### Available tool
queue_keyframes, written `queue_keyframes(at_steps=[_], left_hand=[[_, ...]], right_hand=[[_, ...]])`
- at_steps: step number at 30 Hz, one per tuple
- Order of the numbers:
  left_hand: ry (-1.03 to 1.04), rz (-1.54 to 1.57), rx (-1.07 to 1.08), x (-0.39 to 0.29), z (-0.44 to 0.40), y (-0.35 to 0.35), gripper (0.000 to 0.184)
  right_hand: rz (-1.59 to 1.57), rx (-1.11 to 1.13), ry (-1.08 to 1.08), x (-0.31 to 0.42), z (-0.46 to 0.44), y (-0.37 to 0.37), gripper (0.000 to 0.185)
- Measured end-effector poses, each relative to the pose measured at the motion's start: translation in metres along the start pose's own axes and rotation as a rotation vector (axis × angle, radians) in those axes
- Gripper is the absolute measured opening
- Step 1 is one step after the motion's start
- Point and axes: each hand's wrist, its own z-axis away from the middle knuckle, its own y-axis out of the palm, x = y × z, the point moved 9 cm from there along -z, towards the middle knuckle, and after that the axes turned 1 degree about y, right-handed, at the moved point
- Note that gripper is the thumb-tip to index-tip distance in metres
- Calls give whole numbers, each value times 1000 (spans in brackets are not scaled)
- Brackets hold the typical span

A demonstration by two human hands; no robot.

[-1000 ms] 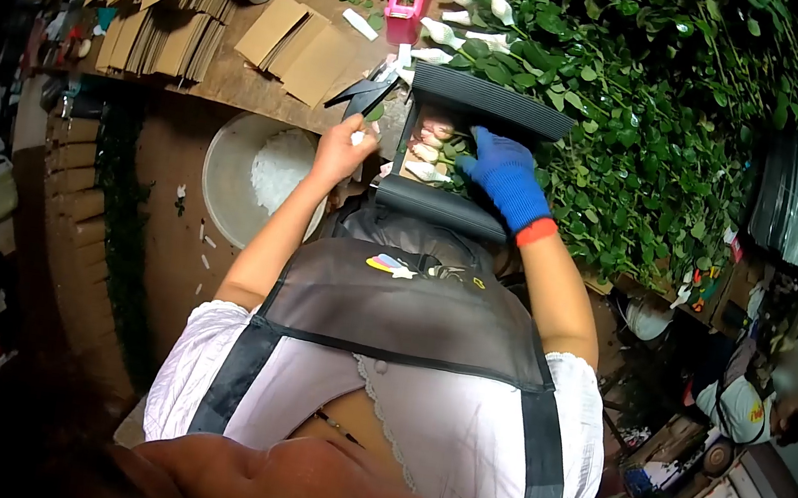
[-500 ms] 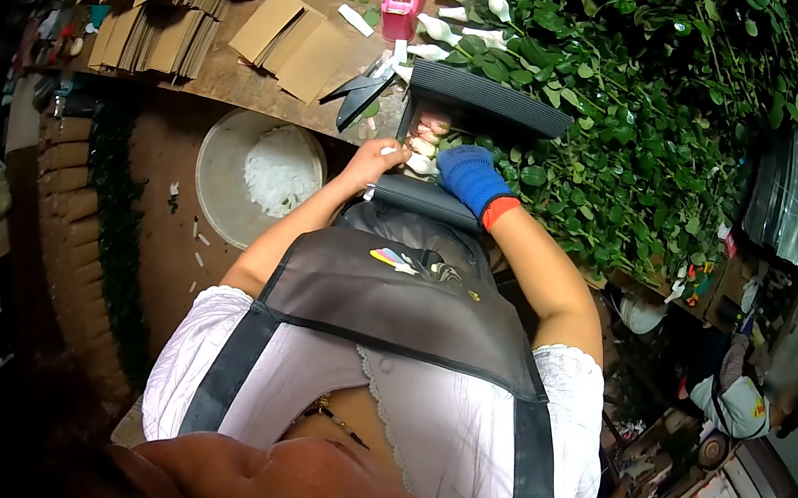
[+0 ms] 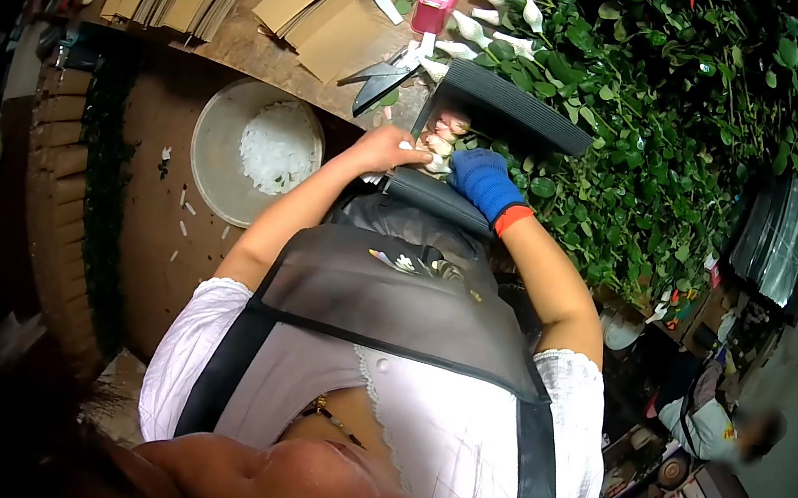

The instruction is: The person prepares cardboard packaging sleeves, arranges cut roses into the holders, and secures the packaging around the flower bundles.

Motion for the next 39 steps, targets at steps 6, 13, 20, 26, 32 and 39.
queue_keyframes(at_steps=[6, 13, 20, 26, 32, 39], left_hand=[[207, 205, -301, 9, 1, 8, 39], [117, 201, -799, 30, 77, -67, 15], [-267, -745, -599, 87, 124, -116, 34], [496, -344, -359, -33, 32, -46, 51], [409, -460, -183, -27, -4, -34, 79], [383, -434, -167, -17, -6, -28, 80]], right_hand=[[25, 16, 12, -1, -1, 1, 31], [-43, -77, -95, -6, 6, 3, 36], [1, -97, -54, 1, 13, -7, 32], [7, -69, -15, -2, 8, -4, 31], [-88, -120, -64, -4, 18, -12, 28], [-23, -162, -161, 7, 18, -11, 25]])
